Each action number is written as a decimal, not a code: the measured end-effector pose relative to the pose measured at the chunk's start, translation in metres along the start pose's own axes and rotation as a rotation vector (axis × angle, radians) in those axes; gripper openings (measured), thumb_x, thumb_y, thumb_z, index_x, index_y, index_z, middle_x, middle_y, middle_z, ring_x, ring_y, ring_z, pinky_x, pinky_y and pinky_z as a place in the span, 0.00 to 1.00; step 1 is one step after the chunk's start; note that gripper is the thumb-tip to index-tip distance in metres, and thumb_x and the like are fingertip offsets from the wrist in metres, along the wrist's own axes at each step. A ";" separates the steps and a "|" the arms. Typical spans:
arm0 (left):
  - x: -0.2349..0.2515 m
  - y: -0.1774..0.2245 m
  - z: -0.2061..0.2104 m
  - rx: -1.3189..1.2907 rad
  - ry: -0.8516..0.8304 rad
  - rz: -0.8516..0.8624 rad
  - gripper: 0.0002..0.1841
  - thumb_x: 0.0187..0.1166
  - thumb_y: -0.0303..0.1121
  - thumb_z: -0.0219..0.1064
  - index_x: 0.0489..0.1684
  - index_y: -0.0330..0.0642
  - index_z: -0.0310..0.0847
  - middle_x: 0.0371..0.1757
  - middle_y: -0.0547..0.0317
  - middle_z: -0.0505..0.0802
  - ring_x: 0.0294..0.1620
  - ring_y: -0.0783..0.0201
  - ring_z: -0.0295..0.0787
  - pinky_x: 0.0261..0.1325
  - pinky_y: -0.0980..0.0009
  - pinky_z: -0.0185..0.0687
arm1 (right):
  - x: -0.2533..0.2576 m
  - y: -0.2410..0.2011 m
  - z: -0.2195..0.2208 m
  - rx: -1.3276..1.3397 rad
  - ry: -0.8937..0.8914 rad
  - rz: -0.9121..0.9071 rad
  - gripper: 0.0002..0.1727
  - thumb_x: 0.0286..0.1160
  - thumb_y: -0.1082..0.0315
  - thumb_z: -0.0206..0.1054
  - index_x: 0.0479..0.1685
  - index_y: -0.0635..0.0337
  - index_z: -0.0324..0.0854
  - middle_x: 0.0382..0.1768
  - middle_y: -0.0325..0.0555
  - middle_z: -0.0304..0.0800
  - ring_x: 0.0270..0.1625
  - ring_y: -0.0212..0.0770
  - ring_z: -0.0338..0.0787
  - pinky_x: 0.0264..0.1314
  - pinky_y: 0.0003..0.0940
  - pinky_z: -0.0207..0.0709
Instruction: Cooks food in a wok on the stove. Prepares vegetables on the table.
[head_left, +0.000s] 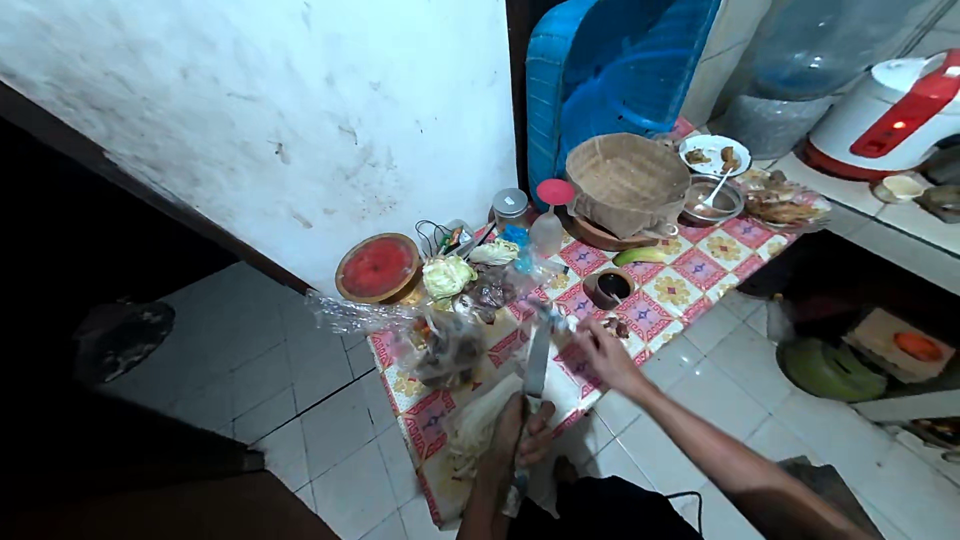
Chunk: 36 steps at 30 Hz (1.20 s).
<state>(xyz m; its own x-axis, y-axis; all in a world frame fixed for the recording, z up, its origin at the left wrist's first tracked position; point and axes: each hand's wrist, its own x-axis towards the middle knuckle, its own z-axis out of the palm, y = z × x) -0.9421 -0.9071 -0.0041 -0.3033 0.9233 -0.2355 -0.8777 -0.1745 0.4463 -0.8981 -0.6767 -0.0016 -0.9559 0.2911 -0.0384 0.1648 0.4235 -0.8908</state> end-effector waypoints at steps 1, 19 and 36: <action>-0.001 -0.004 -0.002 -0.009 -0.027 -0.006 0.25 0.85 0.52 0.51 0.15 0.54 0.80 0.07 0.75 0.72 0.04 0.79 0.67 0.07 0.84 0.60 | 0.010 -0.002 -0.009 0.016 0.017 0.006 0.22 0.92 0.57 0.51 0.66 0.67 0.75 0.36 0.48 0.85 0.34 0.38 0.85 0.42 0.39 0.82; -0.006 0.025 -0.018 -0.039 -0.021 0.090 0.24 0.85 0.50 0.52 0.16 0.52 0.80 0.08 0.73 0.73 0.03 0.79 0.66 0.06 0.83 0.60 | -0.052 -0.003 0.040 -0.437 0.132 -0.469 0.21 0.86 0.60 0.57 0.71 0.34 0.86 0.42 0.43 0.92 0.30 0.44 0.91 0.23 0.45 0.82; -0.012 0.031 -0.029 -0.028 0.035 0.056 0.30 0.89 0.51 0.41 0.16 0.50 0.78 0.07 0.73 0.73 0.03 0.80 0.65 0.05 0.84 0.59 | -0.042 -0.006 0.043 -0.391 0.036 -0.431 0.20 0.87 0.56 0.56 0.71 0.36 0.87 0.44 0.45 0.93 0.33 0.47 0.92 0.27 0.51 0.83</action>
<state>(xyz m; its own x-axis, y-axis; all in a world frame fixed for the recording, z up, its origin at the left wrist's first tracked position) -0.9762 -0.9340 -0.0128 -0.3650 0.8993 -0.2408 -0.8688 -0.2361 0.4353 -0.8691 -0.7280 -0.0142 -0.9489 0.0480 0.3120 -0.1535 0.7934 -0.5890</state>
